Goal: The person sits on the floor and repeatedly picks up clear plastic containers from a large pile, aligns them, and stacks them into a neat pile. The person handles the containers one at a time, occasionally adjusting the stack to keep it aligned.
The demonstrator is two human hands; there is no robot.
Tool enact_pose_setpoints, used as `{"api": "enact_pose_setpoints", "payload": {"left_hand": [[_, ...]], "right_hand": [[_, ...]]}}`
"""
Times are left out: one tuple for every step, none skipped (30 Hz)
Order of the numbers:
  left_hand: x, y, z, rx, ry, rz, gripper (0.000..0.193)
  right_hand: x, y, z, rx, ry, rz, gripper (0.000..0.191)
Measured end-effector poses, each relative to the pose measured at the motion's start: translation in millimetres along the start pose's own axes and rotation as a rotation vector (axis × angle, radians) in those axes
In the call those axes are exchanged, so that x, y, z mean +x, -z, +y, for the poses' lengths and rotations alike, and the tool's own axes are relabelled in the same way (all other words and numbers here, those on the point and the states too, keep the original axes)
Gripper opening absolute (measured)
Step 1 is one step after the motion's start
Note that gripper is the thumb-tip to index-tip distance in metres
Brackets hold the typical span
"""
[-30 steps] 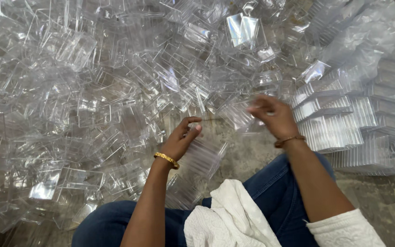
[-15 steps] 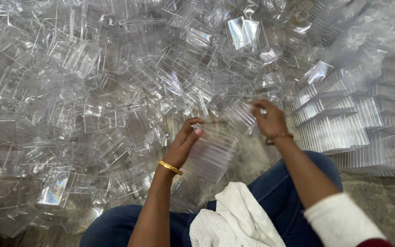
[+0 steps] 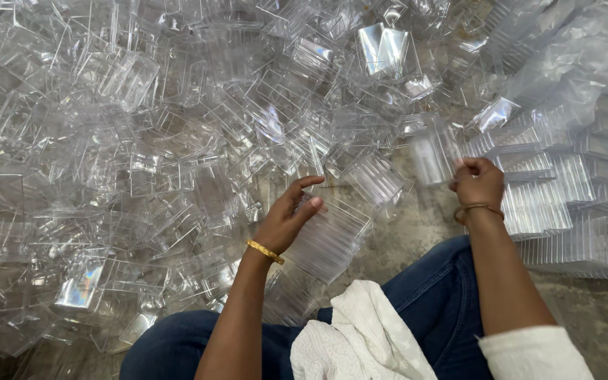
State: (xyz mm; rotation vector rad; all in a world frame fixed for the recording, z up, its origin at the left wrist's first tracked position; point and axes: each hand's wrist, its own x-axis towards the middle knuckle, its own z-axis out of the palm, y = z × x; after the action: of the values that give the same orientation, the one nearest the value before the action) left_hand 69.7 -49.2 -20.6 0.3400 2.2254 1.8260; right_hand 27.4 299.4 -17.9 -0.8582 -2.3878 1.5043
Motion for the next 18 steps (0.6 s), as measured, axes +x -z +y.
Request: {"api": "enact_pose_setpoints", "payload": {"left_hand": [[1.1,-1.0,0.8,0.008,0.043,-0.023,0.066],[1.4,-1.6,1.8,0.014,0.039,-0.026,0.067],[1.0,-1.7,3.1,0.020,0.035,-0.030,0.068],[0.3,-1.4,4.5,0.027,0.029,-0.033,0.070],[-1.3,-0.8,5.9,0.056,0.037,-0.038,0.071],[-3.1,0.3,7.2,0.087,0.046,-0.040,0.073],[-5.2,1.6,8.3,0.118,0.056,-0.040,0.074],[-7.0,2.7,9.0,0.137,0.088,-0.024,0.074],[-7.5,3.0,9.1,0.154,0.122,-0.008,0.074],[-7.6,3.4,8.7,0.171,0.153,0.008,0.073],[-6.6,3.8,7.8,0.175,0.164,-0.007,0.074],[-4.3,3.5,6.6,0.175,0.176,-0.026,0.075],[-1.7,2.6,4.9,0.174,0.186,-0.046,0.075],[0.9,1.8,3.1,0.193,0.157,-0.042,0.073],[3.3,2.1,1.5,0.213,0.128,-0.039,0.072],[4.8,2.4,-0.1,0.236,0.100,-0.036,0.070],[5.7,2.4,-1.3,0.234,0.102,-0.043,0.071],[6.2,2.6,-2.1,0.235,0.106,-0.049,0.072]], "right_hand": [[-6.2,-2.9,-6.4,0.175,-0.001,-0.103,0.015],[-14.6,-8.6,-12.4,0.235,-0.055,-0.252,0.015],[-25.3,-18.1,-17.4,0.293,-0.111,-0.400,0.015],[-37.2,-30.7,-21.6,0.177,-0.039,-0.495,0.016],[-46.7,-38.3,-25.2,0.060,0.036,-0.590,0.018],[-52.4,-42.2,-28.5,0.017,0.092,-0.633,0.019],[-56.8,-47.8,-31.1,-0.025,0.149,-0.679,0.019],[-60.2,-51.8,-32.1,-0.070,0.204,-0.727,0.020],[-61.0,-52.9,-32.2,-0.097,0.171,-0.747,0.020],[-59.4,-52.0,-31.7,-0.123,0.141,-0.766,0.020],[-57.5,-50.7,-30.1,-0.151,0.111,-0.780,0.020],[-54.5,-48.7,-27.9,-0.137,0.144,-0.800,0.020],[-51.2,-46.6,-25.3,-0.124,0.178,-0.817,0.019],[-47.8,-45.1,-22.4,-0.111,0.214,-0.833,0.019],[-43.9,-43.8,-19.7,-0.130,0.182,-0.837,0.020],[-40.7,-43.8,-17.0,-0.147,0.151,-0.843,0.021],[-37.8,-44.5,-14.5,-0.160,0.120,-0.850,0.022],[-36.0,-46.1,-12.0,-0.139,0.103,-0.875,0.022]]}}
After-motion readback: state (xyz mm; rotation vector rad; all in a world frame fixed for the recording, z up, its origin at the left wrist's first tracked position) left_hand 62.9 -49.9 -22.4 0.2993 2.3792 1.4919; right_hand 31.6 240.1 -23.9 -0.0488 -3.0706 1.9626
